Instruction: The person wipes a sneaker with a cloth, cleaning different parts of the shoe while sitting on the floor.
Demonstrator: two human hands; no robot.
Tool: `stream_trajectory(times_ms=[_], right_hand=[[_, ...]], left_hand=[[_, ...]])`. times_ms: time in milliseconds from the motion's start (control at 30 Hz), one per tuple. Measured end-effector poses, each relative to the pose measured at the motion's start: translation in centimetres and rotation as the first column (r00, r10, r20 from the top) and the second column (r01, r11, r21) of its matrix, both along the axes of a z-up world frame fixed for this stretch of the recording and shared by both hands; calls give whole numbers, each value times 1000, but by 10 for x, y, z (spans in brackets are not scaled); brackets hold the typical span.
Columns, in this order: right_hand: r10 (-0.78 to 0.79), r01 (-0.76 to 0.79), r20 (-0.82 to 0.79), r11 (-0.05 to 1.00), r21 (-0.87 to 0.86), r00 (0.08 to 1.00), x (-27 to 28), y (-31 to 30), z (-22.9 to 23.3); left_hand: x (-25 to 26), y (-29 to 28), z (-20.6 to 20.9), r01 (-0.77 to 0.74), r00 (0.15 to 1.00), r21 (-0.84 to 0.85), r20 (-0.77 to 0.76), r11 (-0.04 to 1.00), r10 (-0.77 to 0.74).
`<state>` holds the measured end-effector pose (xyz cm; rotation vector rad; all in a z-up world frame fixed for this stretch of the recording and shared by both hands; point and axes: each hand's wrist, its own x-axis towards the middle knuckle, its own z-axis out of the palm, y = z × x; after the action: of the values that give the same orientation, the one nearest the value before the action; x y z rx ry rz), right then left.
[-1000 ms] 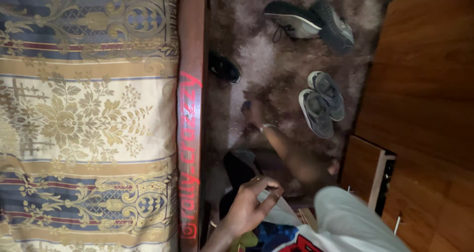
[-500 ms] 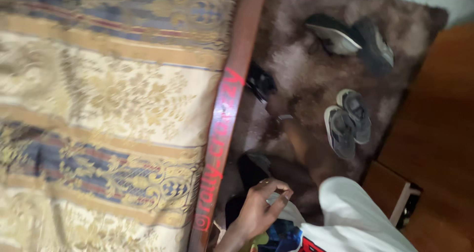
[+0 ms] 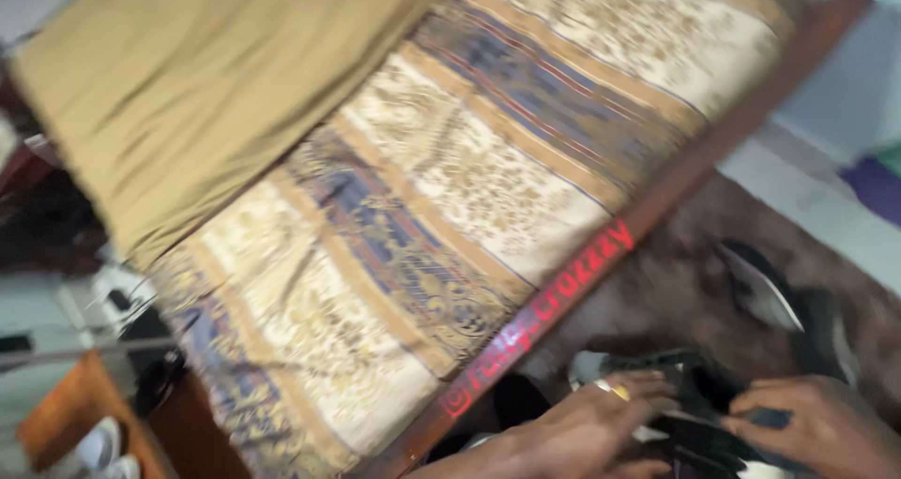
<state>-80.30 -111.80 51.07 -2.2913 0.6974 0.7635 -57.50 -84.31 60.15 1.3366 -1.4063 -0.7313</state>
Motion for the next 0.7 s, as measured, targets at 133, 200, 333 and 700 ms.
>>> stream_trajectory(times_ms=[133,200,333,700], right_hand=[[391,-491,524,869,60,757,101,-13,79],[510,-671,605,740,55,612,170,7,119],[578,-919,737,367,147,349,290,83,164],[-267,132,-218,-306,943,939,468,402,15]], left_hand=[[23,12,32,-52,823,-129,556,990,115],[39,33,53,-146,723,-162,656,976,217],[61,97,91,-417,624,101,754,903,204],[52,295,75,-955,-272,-72,606,-289,747]])
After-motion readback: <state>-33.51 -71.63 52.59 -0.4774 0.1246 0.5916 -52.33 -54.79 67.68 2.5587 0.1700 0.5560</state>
